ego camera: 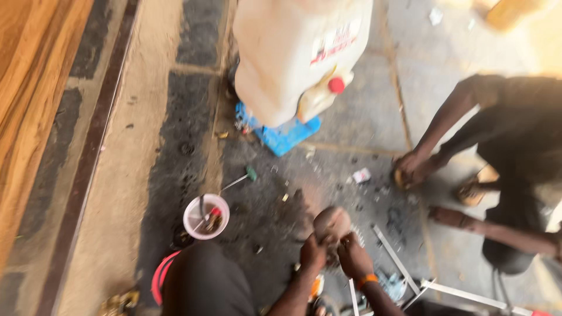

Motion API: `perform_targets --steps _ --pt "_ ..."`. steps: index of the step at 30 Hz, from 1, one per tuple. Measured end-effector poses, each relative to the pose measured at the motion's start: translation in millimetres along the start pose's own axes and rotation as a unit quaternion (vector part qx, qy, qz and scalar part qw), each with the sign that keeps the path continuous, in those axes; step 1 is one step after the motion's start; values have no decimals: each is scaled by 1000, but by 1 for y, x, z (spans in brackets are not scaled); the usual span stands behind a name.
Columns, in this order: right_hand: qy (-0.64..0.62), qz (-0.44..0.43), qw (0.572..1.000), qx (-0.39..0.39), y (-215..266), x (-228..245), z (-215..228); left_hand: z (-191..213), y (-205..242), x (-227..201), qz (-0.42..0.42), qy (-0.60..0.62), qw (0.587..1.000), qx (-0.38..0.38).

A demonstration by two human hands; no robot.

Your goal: The person sits on the floor and repeatedly rubs a small metal ring against a circular metal component, likely to clean or smooth its surface. The person also briefly handles a larger mechanical assembly with brass fittings.

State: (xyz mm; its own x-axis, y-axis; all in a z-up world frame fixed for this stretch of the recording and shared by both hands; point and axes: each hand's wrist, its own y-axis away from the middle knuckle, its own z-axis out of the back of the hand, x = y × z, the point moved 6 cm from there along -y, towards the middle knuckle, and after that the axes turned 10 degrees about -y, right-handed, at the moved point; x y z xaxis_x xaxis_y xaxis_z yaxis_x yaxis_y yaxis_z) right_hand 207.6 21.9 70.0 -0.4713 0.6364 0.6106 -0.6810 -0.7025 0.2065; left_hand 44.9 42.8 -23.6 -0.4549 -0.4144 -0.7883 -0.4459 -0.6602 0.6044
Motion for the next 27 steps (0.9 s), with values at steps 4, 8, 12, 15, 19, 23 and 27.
perform_targets --steps 4,8,12,15,19,23,27 --pt "-362 -52 931 20 45 28 64 -7 -3 13 51 54 994 77" --pt "-597 -29 786 155 109 126 126 -1 -10 13 -18 -85 996 11" --pt "-590 -1 791 159 170 173 160 9 -3 13 12 -189 981 -49" --pt "-583 39 794 166 196 178 171 12 38 25 104 -98 984 -104" --pt "-564 36 817 116 221 170 179 -33 85 24 91 11 995 -47" --pt "-541 57 833 101 232 158 179 -84 109 -14 28 142 982 120" --pt "-504 164 838 129 236 138 179 -76 131 -53 2 203 957 206"
